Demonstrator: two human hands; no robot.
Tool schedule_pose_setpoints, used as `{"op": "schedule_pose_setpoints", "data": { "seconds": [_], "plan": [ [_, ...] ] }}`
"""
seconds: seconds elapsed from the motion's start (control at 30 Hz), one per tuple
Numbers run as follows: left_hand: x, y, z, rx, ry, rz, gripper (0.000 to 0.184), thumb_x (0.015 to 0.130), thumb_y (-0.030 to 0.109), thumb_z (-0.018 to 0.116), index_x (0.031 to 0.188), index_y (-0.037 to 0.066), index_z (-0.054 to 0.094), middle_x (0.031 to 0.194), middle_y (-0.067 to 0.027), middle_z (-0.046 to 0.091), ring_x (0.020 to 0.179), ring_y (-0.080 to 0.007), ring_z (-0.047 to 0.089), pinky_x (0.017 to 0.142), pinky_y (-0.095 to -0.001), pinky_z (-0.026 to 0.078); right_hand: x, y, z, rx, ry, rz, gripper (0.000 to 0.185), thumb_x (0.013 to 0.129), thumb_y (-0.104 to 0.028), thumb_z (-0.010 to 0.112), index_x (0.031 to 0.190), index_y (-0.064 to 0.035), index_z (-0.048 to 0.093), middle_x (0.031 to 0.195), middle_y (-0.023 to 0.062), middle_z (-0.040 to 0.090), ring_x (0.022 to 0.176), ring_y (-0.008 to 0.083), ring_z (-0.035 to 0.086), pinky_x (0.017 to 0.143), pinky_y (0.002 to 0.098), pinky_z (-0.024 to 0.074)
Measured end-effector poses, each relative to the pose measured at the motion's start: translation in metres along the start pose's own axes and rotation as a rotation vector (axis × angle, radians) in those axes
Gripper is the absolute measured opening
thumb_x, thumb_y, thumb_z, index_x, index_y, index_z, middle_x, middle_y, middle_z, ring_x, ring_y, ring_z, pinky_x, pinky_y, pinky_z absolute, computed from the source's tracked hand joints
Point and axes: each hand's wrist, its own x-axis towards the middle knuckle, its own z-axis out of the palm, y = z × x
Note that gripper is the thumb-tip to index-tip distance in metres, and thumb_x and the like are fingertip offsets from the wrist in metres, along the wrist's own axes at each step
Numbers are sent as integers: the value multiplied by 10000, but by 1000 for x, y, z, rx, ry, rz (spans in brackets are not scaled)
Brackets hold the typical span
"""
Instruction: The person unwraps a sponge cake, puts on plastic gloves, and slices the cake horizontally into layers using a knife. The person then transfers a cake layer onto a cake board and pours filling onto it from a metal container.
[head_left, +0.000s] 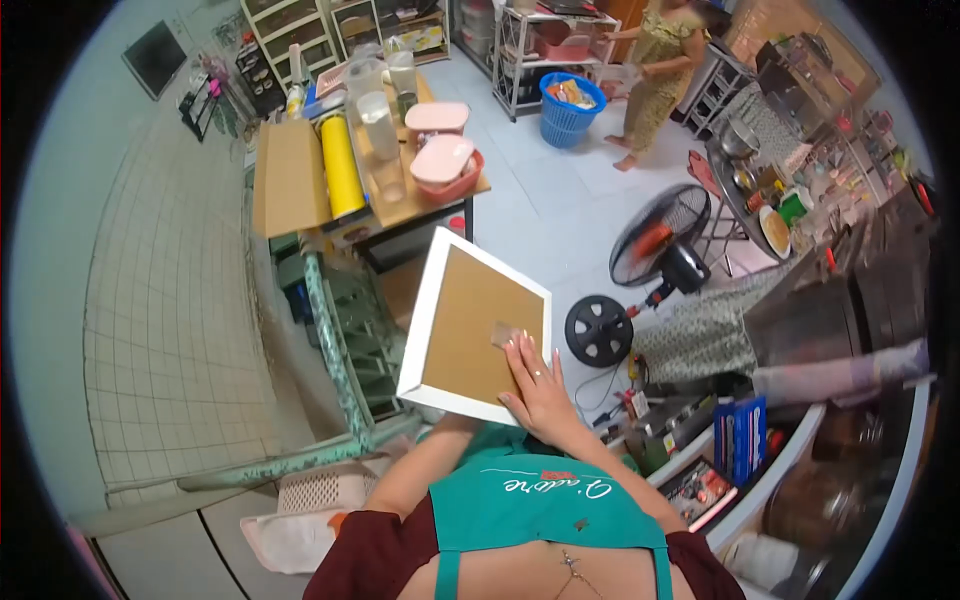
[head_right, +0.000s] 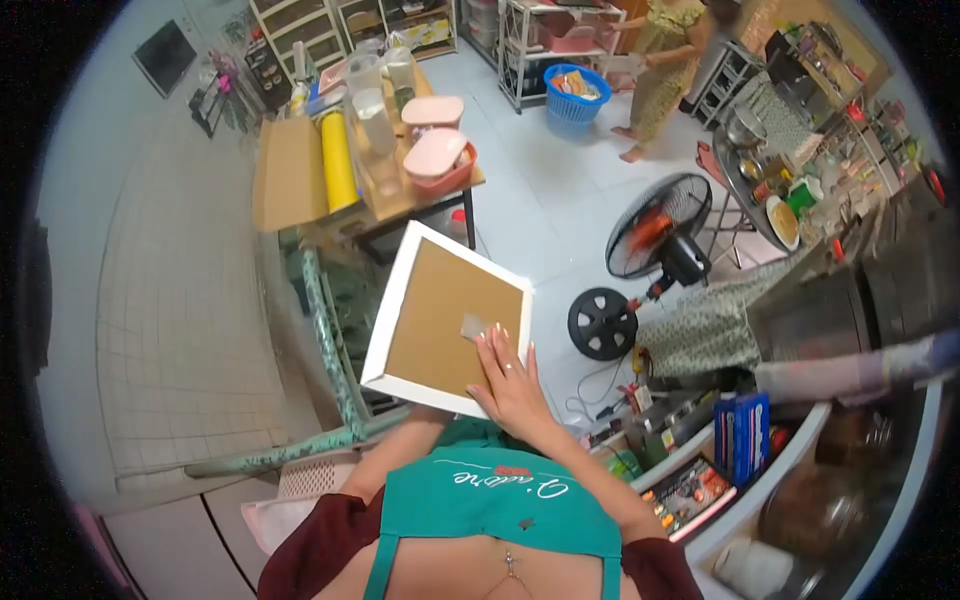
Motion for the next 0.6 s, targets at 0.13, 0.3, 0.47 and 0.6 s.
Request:
{"op": "schedule_pose_setpoints", "data": {
  "seconds": [0.13, 0.3, 0.47, 0.6],
  "plan": [
    [94, -18, -29, 227, -20, 63, 548, 1069, 369, 374, 1510, 48, 320, 1577, -122, 308, 1450, -233, 310, 1176, -358, 270, 66, 77, -31, 141, -74, 34, 757, 960, -340, 540, 1561, -52, 181, 1614, 183, 194, 1501, 336, 173, 1174, 590, 76],
    [285, 5, -23, 1200, 461, 319, 594, 1076, 368, 311, 1561, 54, 173, 1621, -145, 163, 1494, -318, 138, 1209, -405, 118, 153, 221, -63, 1420, -216, 14, 791, 1001, -588, 382, 1518, 1, 273, 1539, 164, 362, 1427, 256, 345, 1167, 424, 257],
    [399, 45, -18, 1560, 676, 218, 595, 1061, 410, 291, 1581, 148, 172, 1630, -228, 30, 1489, -466, 6, 1180, -566, 10, 241, 308, -131, 1501, 35, 510, 694, 956, -496, 592, 1386, 28, 442, 1312, 153, 568, 1151, 243, 578, 969, 361, 473],
    [483, 57, -55, 1497, 541, 214, 605, 1047, 470, 306, 1585, 226, 173, 1628, -236, -48, 1473, -510, -33, 1103, -702, -29, 317, 352, -158, 1041, 162, 539, 450, 944, -292, 646, 1216, 60, 577, 1090, 127, 654, 980, 180, 601, 823, 323, 499]
  ]
}}
